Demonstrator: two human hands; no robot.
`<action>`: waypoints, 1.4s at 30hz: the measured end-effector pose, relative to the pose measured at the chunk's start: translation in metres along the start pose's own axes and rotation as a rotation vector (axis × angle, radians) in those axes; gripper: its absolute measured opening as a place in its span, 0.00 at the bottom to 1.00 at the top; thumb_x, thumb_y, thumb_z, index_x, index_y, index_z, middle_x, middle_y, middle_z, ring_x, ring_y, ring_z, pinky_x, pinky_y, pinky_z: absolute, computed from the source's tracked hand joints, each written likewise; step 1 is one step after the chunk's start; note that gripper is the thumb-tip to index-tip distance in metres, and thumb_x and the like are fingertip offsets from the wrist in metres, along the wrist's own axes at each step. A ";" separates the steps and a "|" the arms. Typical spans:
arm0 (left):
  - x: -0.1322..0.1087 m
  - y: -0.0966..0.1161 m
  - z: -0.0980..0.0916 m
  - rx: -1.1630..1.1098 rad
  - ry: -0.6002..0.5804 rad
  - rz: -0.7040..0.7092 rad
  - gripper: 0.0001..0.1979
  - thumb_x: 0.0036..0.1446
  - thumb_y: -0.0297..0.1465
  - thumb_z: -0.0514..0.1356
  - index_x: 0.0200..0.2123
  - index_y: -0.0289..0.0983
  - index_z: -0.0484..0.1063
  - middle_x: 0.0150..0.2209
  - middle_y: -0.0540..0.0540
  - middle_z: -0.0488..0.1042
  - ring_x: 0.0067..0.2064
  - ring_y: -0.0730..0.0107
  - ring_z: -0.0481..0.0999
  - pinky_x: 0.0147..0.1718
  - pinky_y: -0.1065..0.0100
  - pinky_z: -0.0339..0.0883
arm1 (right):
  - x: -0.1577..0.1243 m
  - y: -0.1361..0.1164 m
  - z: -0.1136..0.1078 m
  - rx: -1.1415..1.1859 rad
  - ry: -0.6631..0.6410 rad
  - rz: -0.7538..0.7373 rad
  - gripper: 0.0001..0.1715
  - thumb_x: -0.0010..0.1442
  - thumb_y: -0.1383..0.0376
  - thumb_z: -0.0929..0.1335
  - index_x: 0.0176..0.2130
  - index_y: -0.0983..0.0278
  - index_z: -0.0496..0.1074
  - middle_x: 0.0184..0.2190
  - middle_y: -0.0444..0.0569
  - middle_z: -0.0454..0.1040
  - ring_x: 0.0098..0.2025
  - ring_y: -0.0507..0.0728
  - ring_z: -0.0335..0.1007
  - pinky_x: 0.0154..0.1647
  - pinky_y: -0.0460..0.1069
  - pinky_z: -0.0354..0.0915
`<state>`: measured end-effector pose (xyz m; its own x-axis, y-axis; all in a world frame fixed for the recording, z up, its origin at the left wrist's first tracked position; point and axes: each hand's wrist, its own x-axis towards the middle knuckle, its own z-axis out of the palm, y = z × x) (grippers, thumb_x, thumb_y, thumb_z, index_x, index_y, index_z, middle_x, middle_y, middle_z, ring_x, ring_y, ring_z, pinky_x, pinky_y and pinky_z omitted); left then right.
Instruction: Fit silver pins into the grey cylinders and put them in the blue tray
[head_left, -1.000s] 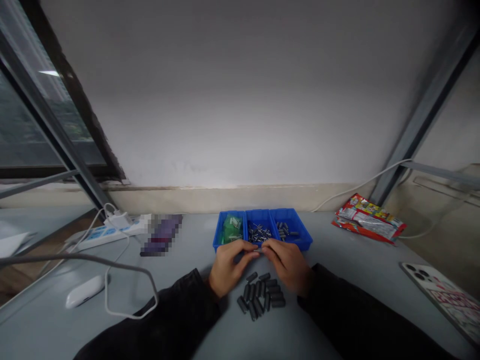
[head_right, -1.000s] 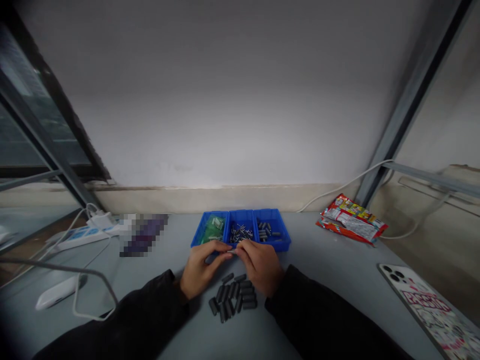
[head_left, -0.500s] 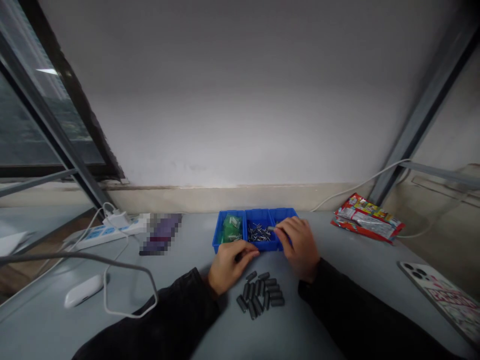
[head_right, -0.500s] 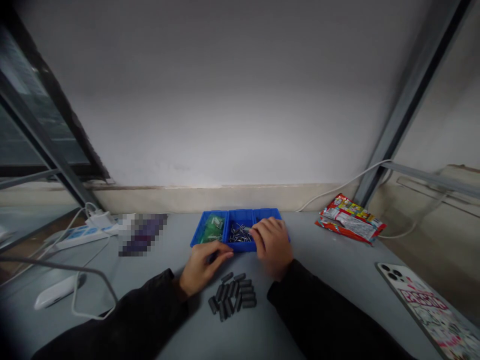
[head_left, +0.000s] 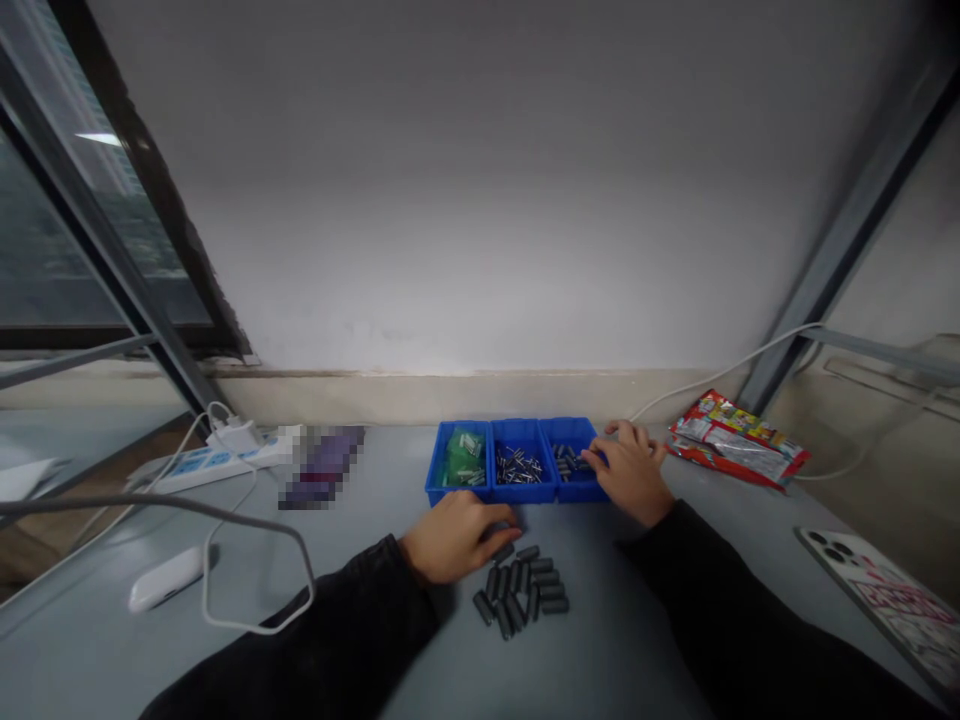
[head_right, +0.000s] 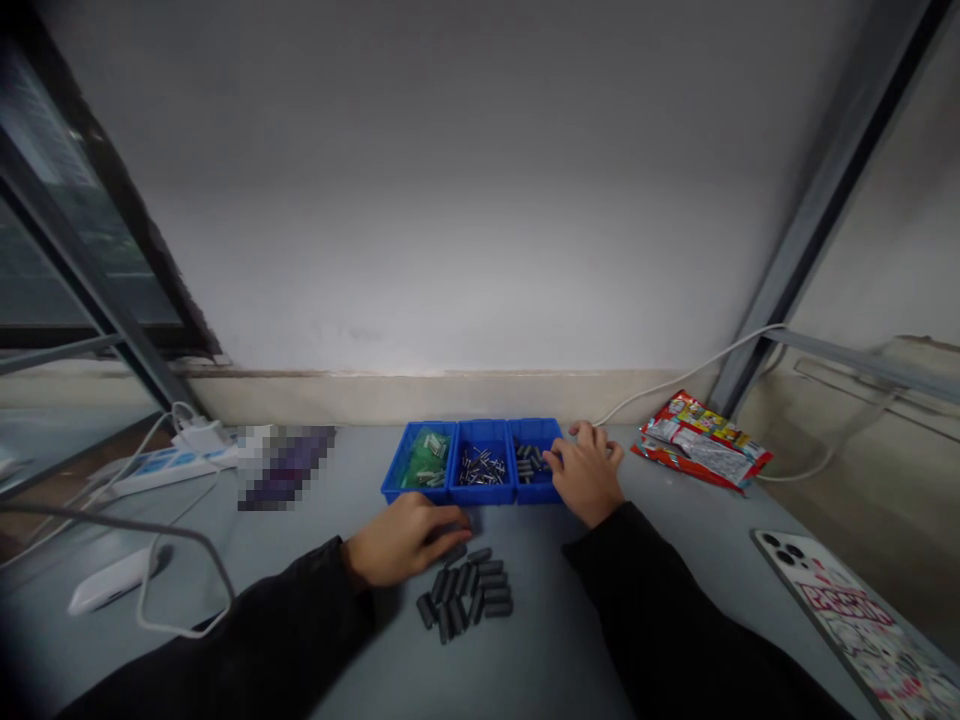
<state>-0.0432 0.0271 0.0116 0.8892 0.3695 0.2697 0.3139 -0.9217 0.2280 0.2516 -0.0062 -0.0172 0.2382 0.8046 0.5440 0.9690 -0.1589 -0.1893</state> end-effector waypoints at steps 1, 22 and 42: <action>0.000 0.001 -0.001 0.016 -0.026 -0.004 0.11 0.69 0.36 0.56 0.42 0.40 0.78 0.26 0.49 0.76 0.28 0.68 0.77 0.26 0.71 0.61 | -0.001 -0.001 0.001 0.002 -0.036 0.018 0.10 0.64 0.60 0.69 0.34 0.59 0.79 0.51 0.55 0.66 0.53 0.67 0.57 0.51 0.63 0.50; 0.000 0.004 0.003 0.167 -0.214 -0.060 0.16 0.71 0.42 0.51 0.42 0.41 0.75 0.26 0.47 0.73 0.29 0.63 0.76 0.27 0.69 0.61 | -0.008 -0.001 0.006 0.000 -0.018 -0.536 0.23 0.76 0.66 0.53 0.53 0.62 0.72 0.47 0.51 0.78 0.39 0.57 0.71 0.49 0.57 0.48; -0.002 0.003 0.003 0.071 -0.196 -0.005 0.06 0.66 0.32 0.55 0.41 0.39 0.71 0.26 0.48 0.73 0.27 0.67 0.74 0.25 0.69 0.59 | -0.001 -0.010 -0.002 0.288 0.055 -0.276 0.25 0.76 0.56 0.53 0.49 0.61 0.73 0.49 0.48 0.78 0.52 0.58 0.72 0.63 0.61 0.45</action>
<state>-0.0433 0.0234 0.0091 0.9331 0.3506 0.0804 0.3350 -0.9284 0.1606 0.2420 -0.0067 -0.0147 -0.0175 0.7617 0.6477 0.9407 0.2320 -0.2474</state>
